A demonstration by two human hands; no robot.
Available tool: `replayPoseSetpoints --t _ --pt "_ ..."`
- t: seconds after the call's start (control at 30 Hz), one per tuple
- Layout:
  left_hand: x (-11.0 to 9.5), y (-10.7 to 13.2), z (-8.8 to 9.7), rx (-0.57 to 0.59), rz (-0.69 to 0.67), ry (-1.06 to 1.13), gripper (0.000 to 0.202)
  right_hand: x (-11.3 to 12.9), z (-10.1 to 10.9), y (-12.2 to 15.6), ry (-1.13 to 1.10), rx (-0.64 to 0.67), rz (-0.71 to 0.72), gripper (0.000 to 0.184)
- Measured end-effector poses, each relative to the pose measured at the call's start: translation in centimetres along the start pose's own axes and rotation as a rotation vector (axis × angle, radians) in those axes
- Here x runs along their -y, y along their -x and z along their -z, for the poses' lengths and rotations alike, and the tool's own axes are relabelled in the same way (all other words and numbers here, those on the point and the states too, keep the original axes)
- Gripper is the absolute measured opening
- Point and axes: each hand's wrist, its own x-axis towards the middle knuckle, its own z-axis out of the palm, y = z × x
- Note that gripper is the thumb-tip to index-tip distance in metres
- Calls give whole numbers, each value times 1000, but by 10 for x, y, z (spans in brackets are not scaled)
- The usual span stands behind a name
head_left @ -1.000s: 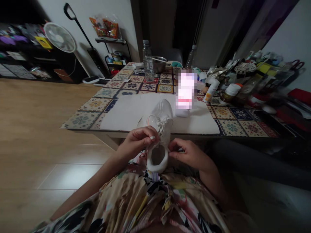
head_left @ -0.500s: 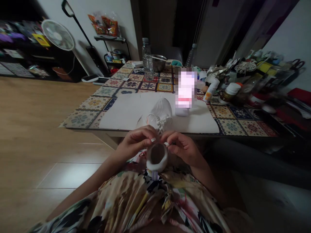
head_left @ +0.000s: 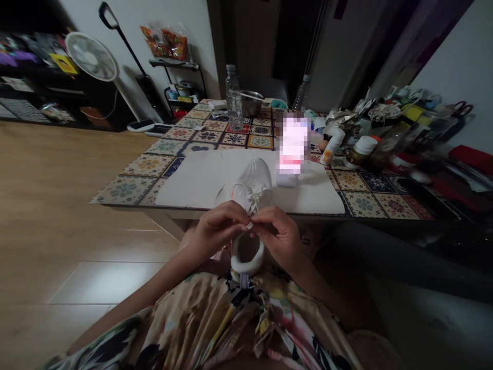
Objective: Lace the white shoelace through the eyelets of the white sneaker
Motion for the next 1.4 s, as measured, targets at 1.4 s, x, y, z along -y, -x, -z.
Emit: replayPoseSetpoints --t 1.4 --pt "-13 -3 -4 -14 145 -52 33 6 7 1 384 103 80 8"
